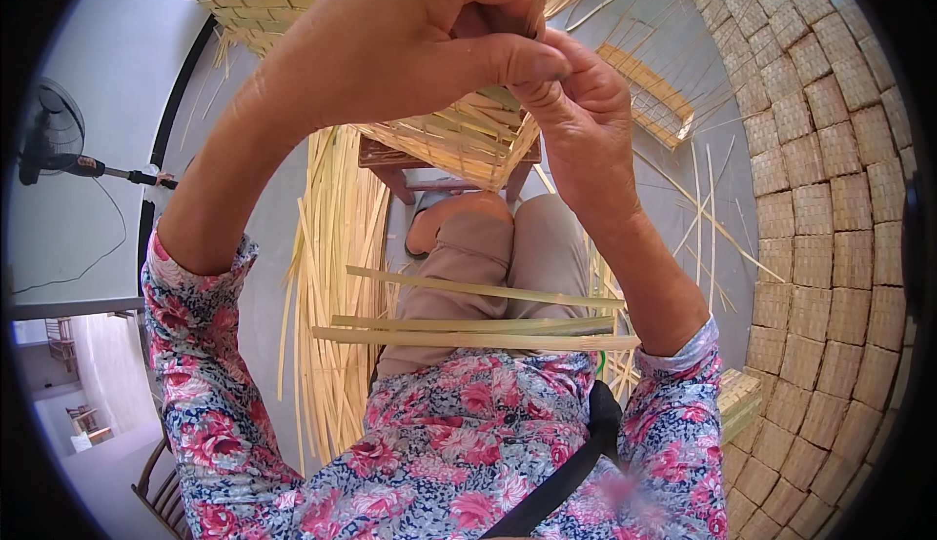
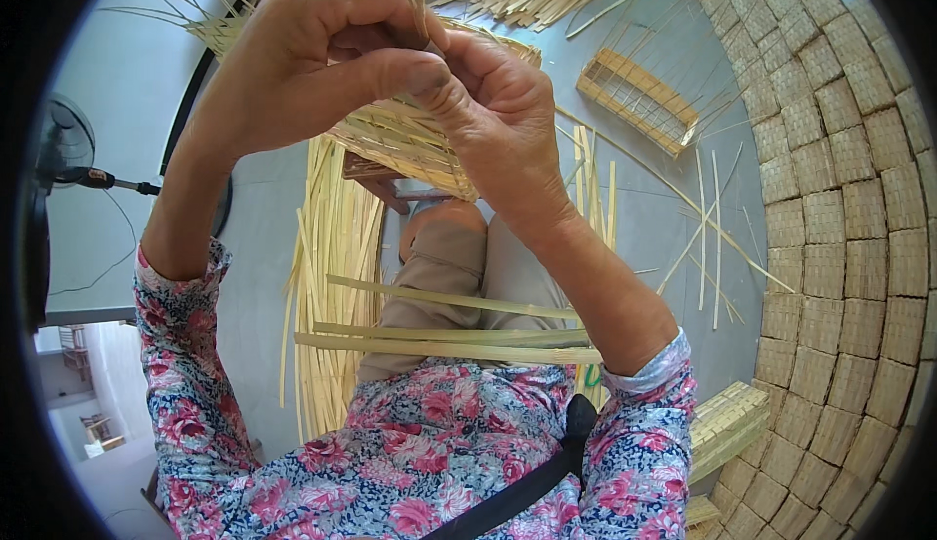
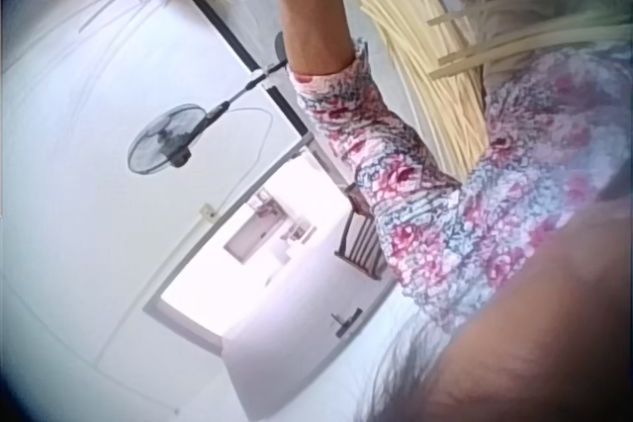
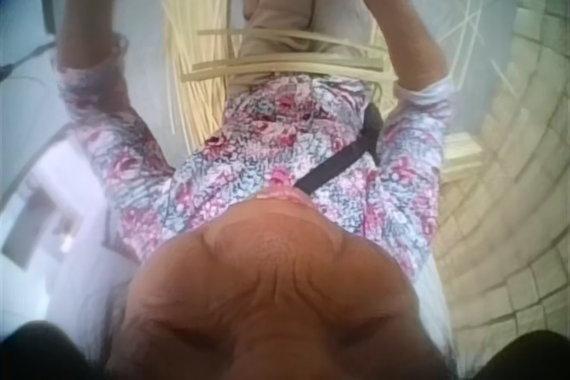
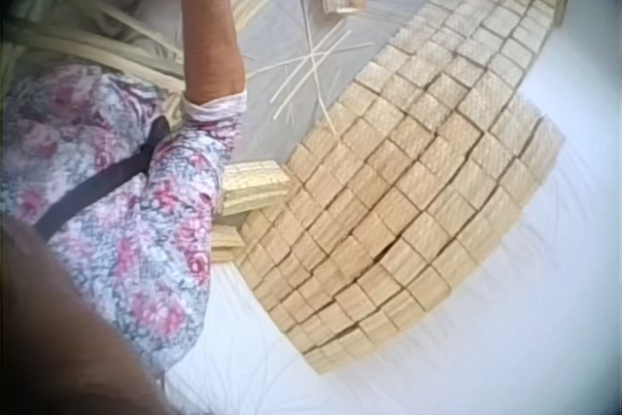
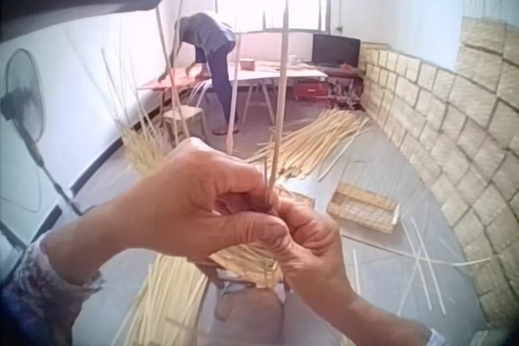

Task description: The person weaves a basket by hand, interlacing long, thin strips of dried plant material through a vertical frame. They repeatedly pull strips through the structure and adjust the weave to maintain tension and alignment.

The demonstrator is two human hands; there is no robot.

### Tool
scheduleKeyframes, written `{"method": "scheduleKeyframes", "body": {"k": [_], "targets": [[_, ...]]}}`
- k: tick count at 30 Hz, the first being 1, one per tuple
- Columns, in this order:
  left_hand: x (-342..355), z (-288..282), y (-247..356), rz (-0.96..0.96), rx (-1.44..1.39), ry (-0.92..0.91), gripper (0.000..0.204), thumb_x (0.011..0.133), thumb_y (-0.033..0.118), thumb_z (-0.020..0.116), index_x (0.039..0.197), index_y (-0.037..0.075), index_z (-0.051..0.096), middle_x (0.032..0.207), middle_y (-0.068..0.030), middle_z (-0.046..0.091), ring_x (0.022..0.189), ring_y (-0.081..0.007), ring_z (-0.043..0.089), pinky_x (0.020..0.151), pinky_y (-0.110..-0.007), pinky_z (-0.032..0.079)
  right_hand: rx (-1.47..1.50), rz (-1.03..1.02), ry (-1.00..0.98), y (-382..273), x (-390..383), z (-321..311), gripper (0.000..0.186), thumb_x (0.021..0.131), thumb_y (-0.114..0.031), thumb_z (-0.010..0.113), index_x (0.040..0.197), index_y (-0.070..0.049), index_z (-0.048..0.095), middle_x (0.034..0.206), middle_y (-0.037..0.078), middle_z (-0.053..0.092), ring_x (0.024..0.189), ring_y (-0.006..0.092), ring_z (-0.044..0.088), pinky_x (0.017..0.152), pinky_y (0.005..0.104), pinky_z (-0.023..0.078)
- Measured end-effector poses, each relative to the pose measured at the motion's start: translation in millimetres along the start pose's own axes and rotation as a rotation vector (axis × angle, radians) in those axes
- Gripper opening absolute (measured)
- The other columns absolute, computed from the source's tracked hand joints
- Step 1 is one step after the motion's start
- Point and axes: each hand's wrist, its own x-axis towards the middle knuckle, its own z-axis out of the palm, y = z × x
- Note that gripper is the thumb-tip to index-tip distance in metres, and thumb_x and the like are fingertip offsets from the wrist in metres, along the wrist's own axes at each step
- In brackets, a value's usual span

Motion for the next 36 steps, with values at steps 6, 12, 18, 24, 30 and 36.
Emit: {"method": "scheduleKeyframes", "body": {"k": [6, 12, 18, 24, 30, 36], "targets": [[-12, 19, -23, -0.106, -0.147, 0.144, 0.014, 0.090, 0.010, 0.072, 0.093, -0.004, 0.070, 0.073, -0.0024, 0.068, 0.067, -0.0044, 0.063, 0.060, -0.021, 0.050, -0.072, -0.074, 0.045, 3, -1, 13, 0.029, 0.098, -0.012, 0.066, 0.121, 0.006, 0.063, 0.104, 0.006, 0.071, 0.095, 0.0079, 0.064, 0.083, 0.0225, 0.054], [-14, 20, -16, -0.097, 0.160, 0.185, 0.015, 0.087, 0.008, 0.073, 0.083, -0.004, 0.065, 0.064, -0.0044, 0.058, 0.059, -0.0050, 0.055, 0.054, -0.023, 0.045, -0.125, -0.079, 0.085, 3, -4, 21, 0.024, 0.100, -0.012, 0.065, 0.117, 0.004, 0.062, 0.100, 0.004, 0.071, 0.091, 0.0054, 0.061, 0.079, 0.0219, 0.051], [-12, 31, -28, 0.009, 0.091, 0.281, 0.015, 0.082, 0.013, 0.070, 0.082, -0.001, 0.064, 0.069, -0.0158, 0.061, 0.063, -0.0284, 0.061, 0.055, -0.036, 0.047, -0.159, -0.012, 0.048, 1, 1, 13, 0.027, 0.100, -0.010, 0.063, 0.121, 0.006, 0.060, 0.109, 0.007, 0.069, 0.098, 0.0094, 0.063, 0.085, 0.0240, 0.053], [-36, 43, -34, 0.119, 0.123, 0.449, 0.067, 0.078, 0.023, 0.083, 0.136, 0.007, 0.054, 0.127, -0.0140, 0.058, 0.095, -0.0262, 0.069, 0.074, -0.034, 0.058, 0.013, 0.167, 0.043, -16, 20, 4, 0.030, 0.100, -0.015, 0.064, 0.123, 0.005, 0.063, 0.103, 0.008, 0.072, 0.092, 0.0125, 0.068, 0.083, 0.0258, 0.057], [-42, 91, -38, 0.045, 0.182, 0.826, 0.083, 0.070, 0.014, 0.088, 0.142, 0.008, 0.047, 0.137, -0.0156, 0.049, 0.117, -0.0295, 0.058, 0.086, -0.034, 0.056, -0.336, 0.201, -0.037, -34, 22, 4, 0.026, 0.099, -0.025, 0.068, 0.102, 0.001, 0.074, 0.086, 0.000, 0.070, 0.080, 0.0034, 0.059, 0.068, 0.0187, 0.048], [-23, 105, -37, 0.007, 0.107, 1.073, 0.075, 0.072, 0.001, 0.080, 0.139, 0.008, 0.048, 0.130, -0.0147, 0.049, 0.098, -0.0239, 0.057, 0.074, -0.031, 0.054, -0.456, 0.153, -0.059, -37, 29, 5, 0.026, 0.101, -0.022, 0.064, 0.101, 0.002, 0.073, 0.082, -0.004, 0.065, 0.075, 0.0017, 0.054, 0.066, 0.0188, 0.045]]}}
